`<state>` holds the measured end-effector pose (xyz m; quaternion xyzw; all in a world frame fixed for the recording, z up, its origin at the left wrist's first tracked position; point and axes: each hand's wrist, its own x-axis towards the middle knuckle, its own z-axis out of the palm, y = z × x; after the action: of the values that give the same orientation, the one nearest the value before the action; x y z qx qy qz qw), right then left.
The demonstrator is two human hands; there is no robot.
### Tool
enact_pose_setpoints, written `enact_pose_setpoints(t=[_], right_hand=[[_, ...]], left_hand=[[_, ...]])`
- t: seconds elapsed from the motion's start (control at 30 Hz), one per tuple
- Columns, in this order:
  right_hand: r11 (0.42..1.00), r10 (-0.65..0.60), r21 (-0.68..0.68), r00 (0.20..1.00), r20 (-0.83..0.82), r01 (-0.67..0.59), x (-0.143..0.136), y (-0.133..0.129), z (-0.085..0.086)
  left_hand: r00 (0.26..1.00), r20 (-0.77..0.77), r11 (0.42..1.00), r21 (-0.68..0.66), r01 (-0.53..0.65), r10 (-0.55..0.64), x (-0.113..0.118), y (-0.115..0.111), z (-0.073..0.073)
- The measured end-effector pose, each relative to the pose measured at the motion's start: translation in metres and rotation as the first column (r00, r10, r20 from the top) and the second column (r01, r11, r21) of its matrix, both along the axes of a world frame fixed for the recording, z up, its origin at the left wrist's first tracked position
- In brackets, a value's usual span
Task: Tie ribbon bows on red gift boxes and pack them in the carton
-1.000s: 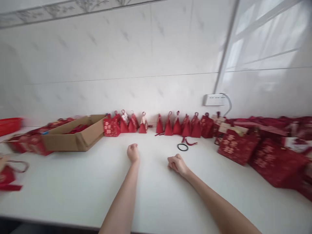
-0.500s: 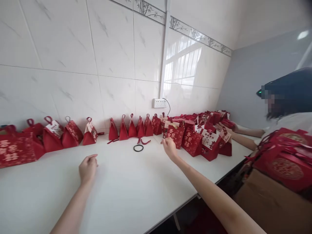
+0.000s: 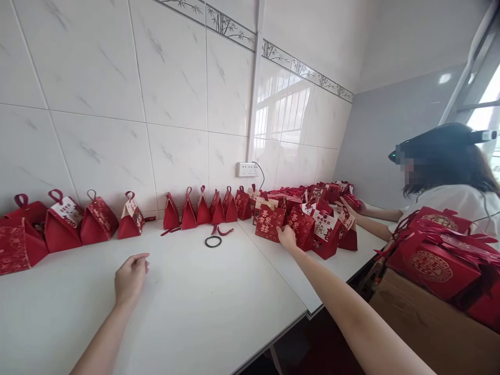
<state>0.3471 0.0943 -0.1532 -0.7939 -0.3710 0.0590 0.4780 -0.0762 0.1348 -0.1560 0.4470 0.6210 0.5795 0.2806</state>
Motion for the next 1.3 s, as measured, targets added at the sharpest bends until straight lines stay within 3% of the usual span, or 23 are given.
enact_pose_setpoints(t=[0.13, 0.23, 0.43, 0.53, 0.6, 0.8, 1.0, 1.17, 1.3], right_hand=[[0.978, 0.116, 0.154, 0.983, 0.141, -0.138, -0.016, -0.006, 0.001], [0.909, 0.229, 0.284, 0.935, 0.27, -0.304, -0.045, -0.011, 0.006], [0.652, 0.56, 0.32, 0.721, 0.408, -0.687, -0.142, -0.006, 0.01], [0.514, 0.692, 0.297, 0.594, 0.41, -0.805, -0.184, -0.005, 0.001], [0.454, 0.749, 0.285, 0.535, 0.392, -0.844, -0.199, -0.008, -0.006], [0.332, 0.869, 0.18, 0.374, 0.323, -0.926, -0.203, -0.023, -0.012], [0.188, 0.917, 0.101, 0.211, 0.338, -0.977, -0.201, -0.032, -0.003], [0.165, 0.928, 0.092, 0.186, 0.322, -0.982, -0.199, -0.038, 0.0], [0.15, 0.937, 0.07, 0.165, 0.308, -0.986, -0.195, -0.041, 0.004]], left_hand=[[0.998, -0.047, 0.998, 0.024, 0.052, -0.051, 0.002, -0.001, -0.002], [0.991, -0.079, 0.992, 0.061, 0.112, -0.107, 0.008, -0.004, -0.003], [0.957, -0.138, 0.932, 0.229, 0.282, -0.255, 0.032, -0.023, 0.0], [0.953, -0.184, 0.907, 0.308, 0.288, -0.24, 0.038, -0.033, 0.005], [0.96, -0.195, 0.906, 0.335, 0.26, -0.203, 0.039, -0.037, 0.008], [0.968, -0.211, 0.912, 0.355, 0.202, -0.132, 0.04, -0.049, 0.033], [0.94, -0.295, 0.852, 0.436, 0.29, -0.169, 0.041, -0.064, 0.055], [0.889, -0.438, 0.812, 0.467, 0.35, -0.131, 0.043, -0.071, 0.055], [0.894, -0.42, 0.808, 0.465, 0.362, -0.158, 0.043, -0.074, 0.057]])
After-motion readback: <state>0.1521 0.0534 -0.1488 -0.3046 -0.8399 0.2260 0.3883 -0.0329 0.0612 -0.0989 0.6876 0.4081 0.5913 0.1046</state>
